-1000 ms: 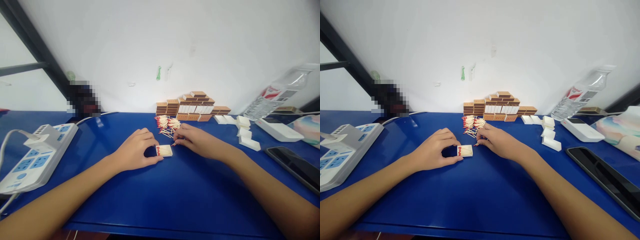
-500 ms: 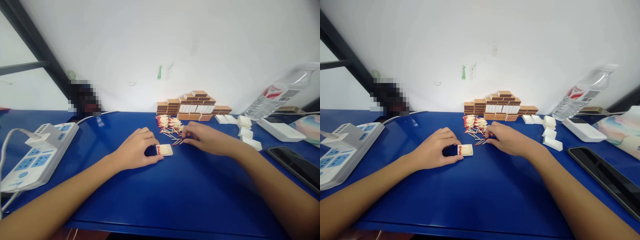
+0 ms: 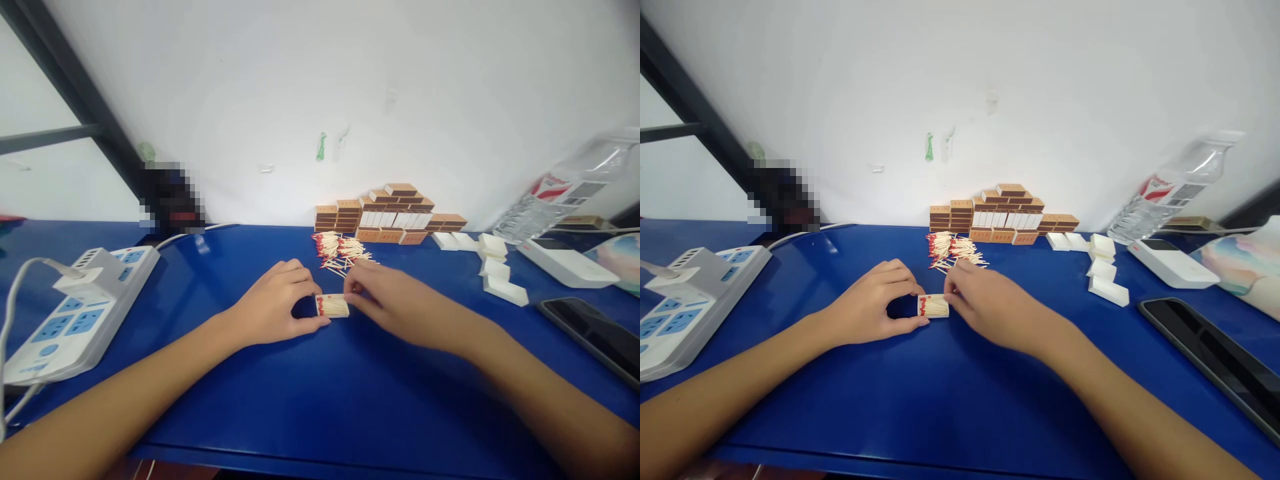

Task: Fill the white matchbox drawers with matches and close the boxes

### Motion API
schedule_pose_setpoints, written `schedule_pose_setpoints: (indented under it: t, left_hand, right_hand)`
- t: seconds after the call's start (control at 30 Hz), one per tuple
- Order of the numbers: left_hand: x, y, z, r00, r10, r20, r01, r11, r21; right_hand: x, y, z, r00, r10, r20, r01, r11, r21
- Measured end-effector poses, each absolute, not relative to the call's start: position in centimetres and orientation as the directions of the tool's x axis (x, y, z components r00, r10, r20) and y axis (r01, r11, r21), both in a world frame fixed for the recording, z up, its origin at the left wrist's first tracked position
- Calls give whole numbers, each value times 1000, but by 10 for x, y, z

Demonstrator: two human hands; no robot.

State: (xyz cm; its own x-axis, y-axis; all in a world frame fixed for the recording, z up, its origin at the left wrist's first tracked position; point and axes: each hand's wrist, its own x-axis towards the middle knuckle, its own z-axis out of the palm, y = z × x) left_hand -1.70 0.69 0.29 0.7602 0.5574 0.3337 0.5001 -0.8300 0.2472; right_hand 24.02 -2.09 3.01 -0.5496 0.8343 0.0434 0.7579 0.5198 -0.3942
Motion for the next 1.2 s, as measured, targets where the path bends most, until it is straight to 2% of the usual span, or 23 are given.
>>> schedule_pose_setpoints:
  t: [0.13, 0.3, 0.63, 0.9, 1.07, 1.2]
  left_hand:
    - [-16, 6, 4, 763, 556, 329, 496, -831, 253]
    - [-17, 6, 3, 761, 553, 339, 491, -832, 257]
    - [-17, 7, 3, 763, 554, 333, 496, -832, 247]
    - [-17, 8, 4, 764, 558, 325, 500, -830, 249]
    - [-17, 8, 3, 765, 552, 331, 497, -834, 241]
    - [-17, 7, 3, 765, 548, 338, 493, -836, 241]
  right_hand:
    - [231, -27, 27, -578, 815, 42, 747, 549, -376]
    - [258, -2, 24, -503, 856, 123, 783, 511, -354]
    - [267, 9, 16, -482, 876, 26, 817, 461, -346]
    - [270, 12, 13, -471, 881, -47, 810, 411, -419]
    - [270, 9, 17, -474, 880, -6, 792, 424, -440]
    - [255, -4, 26, -506, 862, 0, 739, 434, -515]
